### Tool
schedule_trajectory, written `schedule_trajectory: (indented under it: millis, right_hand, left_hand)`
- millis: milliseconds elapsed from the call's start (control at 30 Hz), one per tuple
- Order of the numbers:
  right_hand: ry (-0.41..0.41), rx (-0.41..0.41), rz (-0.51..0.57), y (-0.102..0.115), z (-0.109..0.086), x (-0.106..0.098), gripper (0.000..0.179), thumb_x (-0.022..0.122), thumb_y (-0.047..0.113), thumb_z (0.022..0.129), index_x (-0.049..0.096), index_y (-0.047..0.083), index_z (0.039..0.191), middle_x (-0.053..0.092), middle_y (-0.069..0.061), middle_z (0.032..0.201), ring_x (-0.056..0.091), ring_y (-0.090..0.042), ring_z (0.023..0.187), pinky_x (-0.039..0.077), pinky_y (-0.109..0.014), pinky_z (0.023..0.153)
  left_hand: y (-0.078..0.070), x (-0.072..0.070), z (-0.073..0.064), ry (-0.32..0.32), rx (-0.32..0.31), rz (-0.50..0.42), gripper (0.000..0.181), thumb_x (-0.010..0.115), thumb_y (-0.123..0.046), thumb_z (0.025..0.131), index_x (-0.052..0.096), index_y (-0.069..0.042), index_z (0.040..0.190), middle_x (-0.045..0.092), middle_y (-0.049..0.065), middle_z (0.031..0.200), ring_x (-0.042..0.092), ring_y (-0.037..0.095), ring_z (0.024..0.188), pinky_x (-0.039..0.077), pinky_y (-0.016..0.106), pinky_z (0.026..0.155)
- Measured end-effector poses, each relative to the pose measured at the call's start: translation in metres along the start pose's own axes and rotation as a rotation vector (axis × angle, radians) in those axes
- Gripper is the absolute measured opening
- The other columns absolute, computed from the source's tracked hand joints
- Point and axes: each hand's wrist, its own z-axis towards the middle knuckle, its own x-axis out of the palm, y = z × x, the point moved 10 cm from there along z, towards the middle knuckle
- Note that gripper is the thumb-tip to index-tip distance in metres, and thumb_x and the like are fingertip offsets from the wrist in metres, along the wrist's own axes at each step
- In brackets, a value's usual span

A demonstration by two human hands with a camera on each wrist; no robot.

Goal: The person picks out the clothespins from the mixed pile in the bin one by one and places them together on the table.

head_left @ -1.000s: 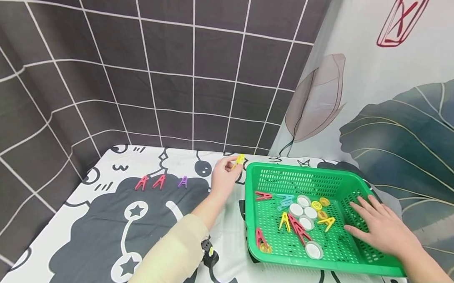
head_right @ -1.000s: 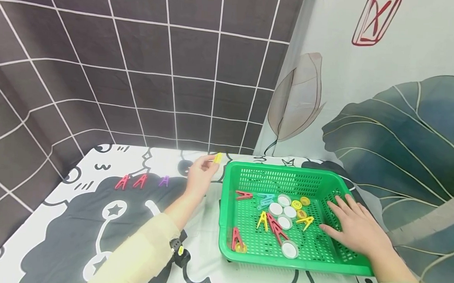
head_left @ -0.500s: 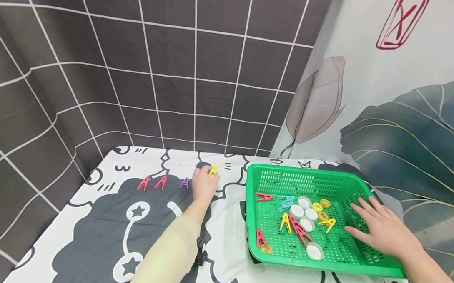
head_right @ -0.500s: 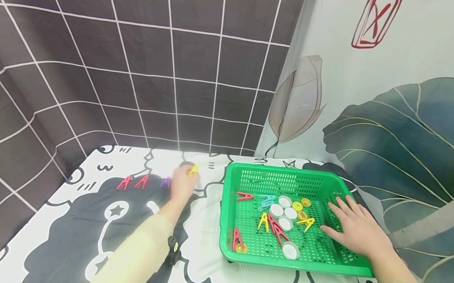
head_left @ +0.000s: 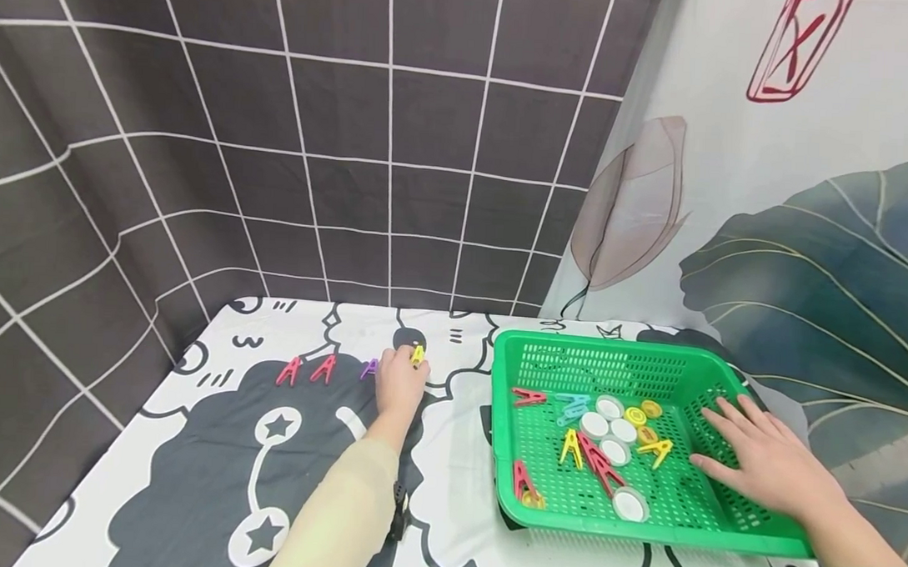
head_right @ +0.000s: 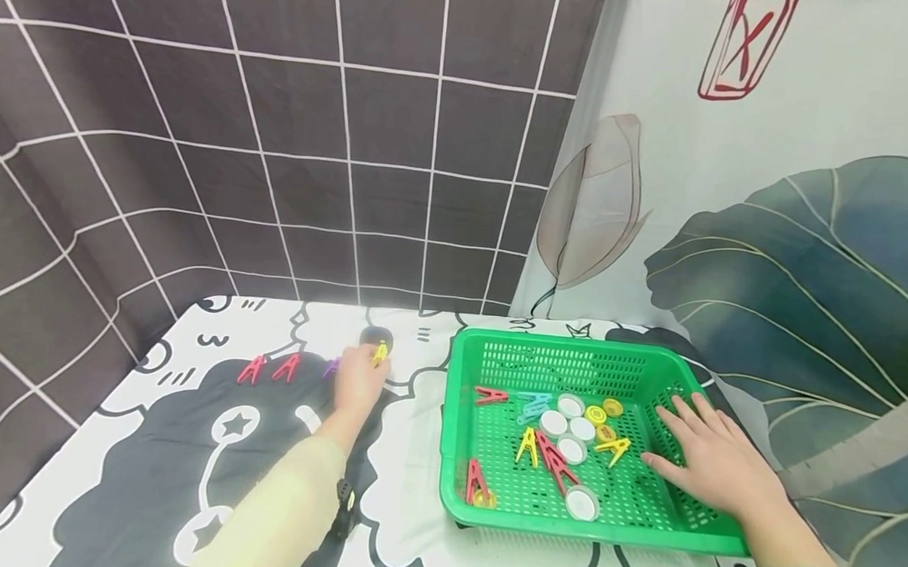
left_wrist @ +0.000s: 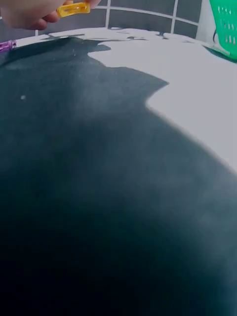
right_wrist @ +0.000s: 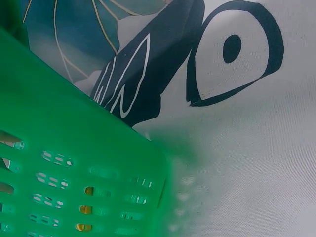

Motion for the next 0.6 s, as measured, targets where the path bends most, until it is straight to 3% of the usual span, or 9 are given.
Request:
schedule_trajectory:
  millis: [200, 400, 600]
  right_hand:
    - [0.001, -0.001, -0.001, 0.001, 0.001, 0.000, 0.077, 0.061, 0.054, 0.083, 0.048, -0.005, 0.131, 0.038, -0.035, 0.134, 0.010, -0.048, 0.136, 0.016, -0.067, 0.098]
    - [0.014, -0.001, 0.002, 0.001, 0.001, 0.001, 0.077, 0.060, 0.055, 0.084, 0.048, -0.005, 0.132, 0.037, -0.035, 0.135, 0.010, -0.048, 0.136, 0.017, -0.068, 0.098]
    - [0.007, -0.001, 0.000, -0.001, 0.000, 0.001, 0.077, 0.061, 0.054, 0.083, 0.048, -0.005, 0.132, 0.037, -0.035, 0.135, 0.009, -0.048, 0.136, 0.015, -0.067, 0.099]
  left_hand:
    - [0.001, 0.003, -0.003, 0.012, 0.044, 0.075, 0.029, 0.068, -0.019, 0.080, 0.065, 0.000, 0.103, 0.055, 0.015, 0.088, 0.054, 0.034, 0.085, 0.042, 0.044, 0.083]
    - [0.006, 0.008, -0.004, 0.038, 0.022, 0.110, 0.028, 0.068, -0.019, 0.080, 0.064, 0.000, 0.101, 0.056, 0.017, 0.090, 0.054, 0.035, 0.088, 0.042, 0.044, 0.085]
    - [0.005, 0.013, -0.003, 0.064, 0.046, 0.157, 0.028, 0.069, -0.021, 0.081, 0.063, 0.000, 0.098, 0.058, 0.017, 0.092, 0.054, 0.035, 0.091, 0.041, 0.045, 0.088]
